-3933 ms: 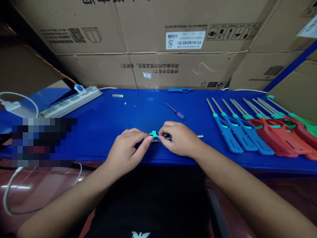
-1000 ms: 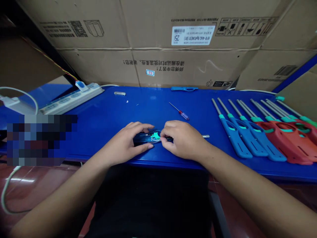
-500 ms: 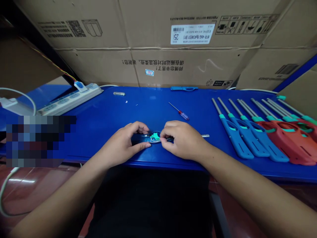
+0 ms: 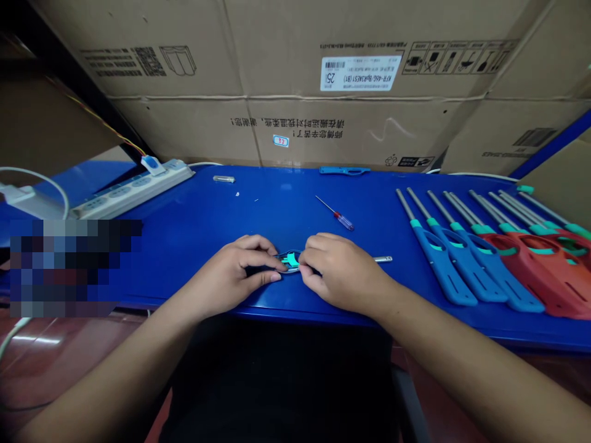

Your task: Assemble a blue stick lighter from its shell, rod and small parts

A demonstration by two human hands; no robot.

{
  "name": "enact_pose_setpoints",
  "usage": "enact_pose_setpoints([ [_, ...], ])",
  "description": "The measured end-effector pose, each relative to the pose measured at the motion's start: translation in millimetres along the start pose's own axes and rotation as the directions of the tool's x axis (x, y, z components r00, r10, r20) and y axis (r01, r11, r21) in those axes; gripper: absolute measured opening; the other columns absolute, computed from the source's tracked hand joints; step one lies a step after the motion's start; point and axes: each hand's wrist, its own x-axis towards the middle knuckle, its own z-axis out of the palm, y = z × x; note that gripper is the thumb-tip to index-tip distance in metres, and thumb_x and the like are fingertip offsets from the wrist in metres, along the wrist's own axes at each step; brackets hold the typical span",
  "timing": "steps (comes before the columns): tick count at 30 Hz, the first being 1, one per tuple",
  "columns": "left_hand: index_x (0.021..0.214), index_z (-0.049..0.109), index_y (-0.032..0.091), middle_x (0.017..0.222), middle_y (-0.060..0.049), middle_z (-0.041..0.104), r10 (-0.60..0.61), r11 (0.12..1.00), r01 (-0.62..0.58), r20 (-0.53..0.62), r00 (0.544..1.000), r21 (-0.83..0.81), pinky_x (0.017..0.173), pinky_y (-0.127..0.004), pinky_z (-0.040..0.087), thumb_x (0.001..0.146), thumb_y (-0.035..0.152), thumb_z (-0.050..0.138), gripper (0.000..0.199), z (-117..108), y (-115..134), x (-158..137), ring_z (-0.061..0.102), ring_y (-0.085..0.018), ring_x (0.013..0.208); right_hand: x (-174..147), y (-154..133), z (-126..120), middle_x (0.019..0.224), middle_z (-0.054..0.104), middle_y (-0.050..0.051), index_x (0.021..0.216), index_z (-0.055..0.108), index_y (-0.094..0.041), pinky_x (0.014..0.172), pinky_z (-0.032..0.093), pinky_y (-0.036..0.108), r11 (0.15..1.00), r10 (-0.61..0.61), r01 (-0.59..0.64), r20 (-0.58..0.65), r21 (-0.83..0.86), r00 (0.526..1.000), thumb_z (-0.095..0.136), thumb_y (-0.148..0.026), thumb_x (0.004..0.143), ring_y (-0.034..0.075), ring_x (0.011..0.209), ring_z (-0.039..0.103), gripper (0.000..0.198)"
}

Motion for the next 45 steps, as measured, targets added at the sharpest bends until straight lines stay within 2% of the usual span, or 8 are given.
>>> enact_pose_setpoints([
  [7, 0.095, 0.079, 0.029, 0.100, -0.001, 0.068, -0.001, 1.000, 0.001, -0.036, 0.999, 0.005, 0.093, -0.038, 0.047, 0.085, 0.024, 0.073, 0.013, 0.3, 2.0, -0.4, 0.063, -0.017, 0.095, 0.9, -1.6, -4.3, 0.079, 0.063, 0.007, 0.085, 0.071, -0.012, 0.072, 0.045, 0.032, 0.993, -0.068, 0.074, 0.062, -0.095, 0.996, 0.052, -0.015, 0.093, 0.018, 0.074, 0.056, 0.021],
  [14, 0.092, 0.079, 0.029, 0.100, -0.001, 0.071, 0.002, 1.000, -0.001, -0.057, 0.998, 0.019, 0.091, -0.037, 0.048, 0.085, 0.024, 0.073, 0.011, 0.5, 3.0, -1.3, 0.064, -0.017, 0.094, 9.4, -16.7, -12.4, 0.078, 0.063, 0.007, 0.081, 0.070, -0.013, 0.071, 0.042, 0.033, 0.972, -0.010, 0.059, 0.213, -0.227, 0.977, 0.053, -0.011, 0.090, 0.020, 0.073, 0.056, 0.020],
  [20, 0.091, 0.080, 0.029, 0.099, -0.001, 0.071, 0.003, 1.000, -0.002, -0.055, 0.998, 0.024, 0.089, -0.036, 0.048, 0.085, 0.024, 0.073, 0.011, 1.5, 0.5, -0.8, 0.064, -0.016, 0.093, 18.8, -8.1, -19.9, 0.080, 0.066, 0.005, 0.080, 0.074, -0.016, 0.069, 0.042, 0.028, 0.990, 0.120, -0.138, 0.312, 0.035, 0.943, 0.055, -0.016, 0.091, 0.016, 0.074, 0.059, 0.022],
  [24, 0.090, 0.079, 0.029, 0.099, 0.000, 0.071, 0.008, 1.000, -0.006, -0.049, 0.999, 0.028, 0.093, -0.038, 0.047, 0.085, 0.023, 0.073, 0.009, 1.2, 0.7, -0.7, 0.064, -0.017, 0.094, 21.0, 8.2, -18.0, 0.086, 0.070, 0.002, 0.084, 0.078, -0.021, 0.068, 0.045, 0.026, 0.862, 0.279, -0.412, 0.401, 0.297, 0.873, 0.064, -0.027, 0.086, 0.013, 0.073, 0.061, 0.015],
  [28, 0.109, 0.068, 0.026, 0.104, -0.001, 0.070, -0.066, 0.998, 0.065, -0.048, 0.997, -0.015, 0.093, -0.038, 0.049, 0.084, 0.024, 0.073, 0.025, 0.8, 2.5, -1.9, 0.063, -0.019, 0.100, 27.6, 10.0, -16.8, 0.088, 0.072, 0.002, 0.084, 0.078, -0.021, 0.067, 0.045, 0.026, 0.788, 0.373, -0.547, 0.489, 0.281, 0.789, 0.066, -0.030, 0.083, 0.013, 0.072, 0.061, 0.015],
  [31, 0.125, 0.055, 0.023, 0.112, -0.005, 0.067, -0.142, 0.990, 0.141, -0.030, 0.989, -0.030, 0.095, -0.039, 0.050, 0.083, 0.026, 0.074, 0.046, 0.8, 3.1, -1.0, 0.062, -0.021, 0.108, 35.4, 5.1, -18.9, 0.079, 0.073, 0.002, 0.083, 0.077, -0.020, 0.063, 0.043, 0.026, 0.785, 0.412, -0.583, 0.527, 0.208, 0.743, 0.068, -0.029, 0.080, 0.013, 0.068, 0.059, 0.013],
  [36, 0.124, 0.063, 0.022, 0.113, -0.008, 0.064, -0.110, 0.990, 0.106, 0.042, 0.993, 0.090, 0.099, -0.042, 0.048, 0.088, 0.026, 0.068, 0.037, -0.3, 5.1, 3.8, 0.058, -0.024, 0.111, 45.3, -2.1, -20.1, 0.067, 0.067, -0.001, 0.078, 0.076, -0.020, 0.056, 0.038, 0.026, 0.755, 0.454, -0.628, 0.542, 0.186, 0.707, 0.069, -0.030, 0.078, 0.012, 0.060, 0.054, 0.011],
  [45, 0.124, 0.068, 0.022, 0.103, -0.007, 0.064, -0.091, 0.990, 0.085, 0.055, 0.994, 0.117, 0.095, -0.042, 0.048, 0.088, 0.028, 0.068, 0.037, -2.5, 7.1, 6.3, 0.059, -0.024, 0.104, 49.6, -9.3, -19.7, 0.062, 0.064, -0.002, 0.074, 0.074, -0.022, 0.052, 0.036, 0.026, 0.797, 0.472, -0.596, 0.516, 0.098, 0.715, 0.069, -0.030, 0.080, 0.011, 0.055, 0.050, 0.012],
])
